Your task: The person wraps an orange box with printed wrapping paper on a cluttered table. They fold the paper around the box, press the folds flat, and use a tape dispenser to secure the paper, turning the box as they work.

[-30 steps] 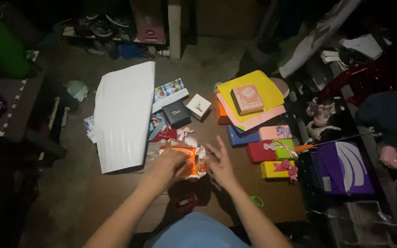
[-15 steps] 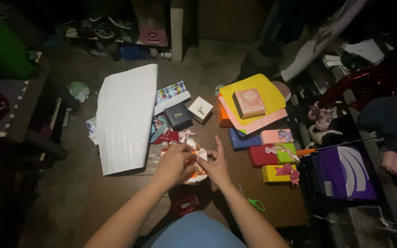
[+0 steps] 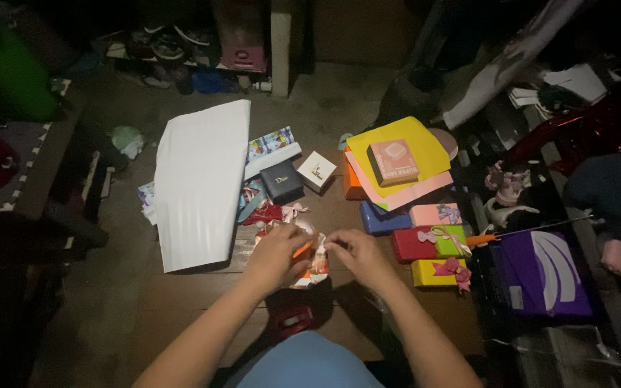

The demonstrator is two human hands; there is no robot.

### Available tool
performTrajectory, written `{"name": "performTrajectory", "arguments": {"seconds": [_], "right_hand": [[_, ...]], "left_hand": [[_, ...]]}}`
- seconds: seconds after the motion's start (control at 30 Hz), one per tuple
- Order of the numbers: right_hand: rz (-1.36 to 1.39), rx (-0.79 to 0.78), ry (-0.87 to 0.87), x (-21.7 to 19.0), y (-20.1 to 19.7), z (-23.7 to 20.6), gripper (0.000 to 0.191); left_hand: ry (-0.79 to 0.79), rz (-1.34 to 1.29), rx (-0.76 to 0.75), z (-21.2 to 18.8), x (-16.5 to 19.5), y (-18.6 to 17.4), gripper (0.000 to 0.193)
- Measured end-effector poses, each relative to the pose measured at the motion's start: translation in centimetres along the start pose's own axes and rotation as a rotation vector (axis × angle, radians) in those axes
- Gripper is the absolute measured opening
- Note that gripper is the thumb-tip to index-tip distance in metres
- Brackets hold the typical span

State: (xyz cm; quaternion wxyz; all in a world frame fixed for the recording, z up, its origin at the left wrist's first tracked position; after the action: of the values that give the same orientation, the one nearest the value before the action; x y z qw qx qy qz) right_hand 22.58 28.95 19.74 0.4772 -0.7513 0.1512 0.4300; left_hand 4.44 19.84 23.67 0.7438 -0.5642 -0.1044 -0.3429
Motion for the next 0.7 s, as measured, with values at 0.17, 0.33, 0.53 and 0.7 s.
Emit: {"name": "performTrajectory", "arguments": {"seconds": [0.17, 0.33, 0.53, 0.7], "right_hand": [[0.231, -0.112, -0.008, 0.0, 0.7, 0.3, 0.014], [-0.063, -0.076, -0.195, -1.2, -0.5, 0.3, 0.013], [-0.441, -0.191, -0.490, -4.5, -0.2, 0.8, 0.018], [-0.709, -0.334, -0.538, -5.8, 1.3, 1.4, 0.010]], "left_hand": [[-0.014, 0.006, -0.021, -0.1, -0.8, 1.1, 0.044], [0.105, 0.078, -0.007, -0.3, -0.8, 1.6, 0.029], [-0.022, -0.035, -0.040, -0.4, -1.1, 1.2, 0.050], [-0.047, -0.082, -0.013, -0.5, -1.4, 1.3, 0.056]]}}
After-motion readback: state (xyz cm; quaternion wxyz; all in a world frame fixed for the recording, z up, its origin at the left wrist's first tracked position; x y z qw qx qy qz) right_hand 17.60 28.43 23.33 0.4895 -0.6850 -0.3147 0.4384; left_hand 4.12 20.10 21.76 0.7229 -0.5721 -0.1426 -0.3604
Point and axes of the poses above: each hand's wrist, its own z-axis towards the middle knuckle, its own y-axis out of the palm, x = y × z, the point moved 5 cm from there along z, towards the middle knuckle, and after that the axes turned 12 degrees about y, right-handed, at the moved point
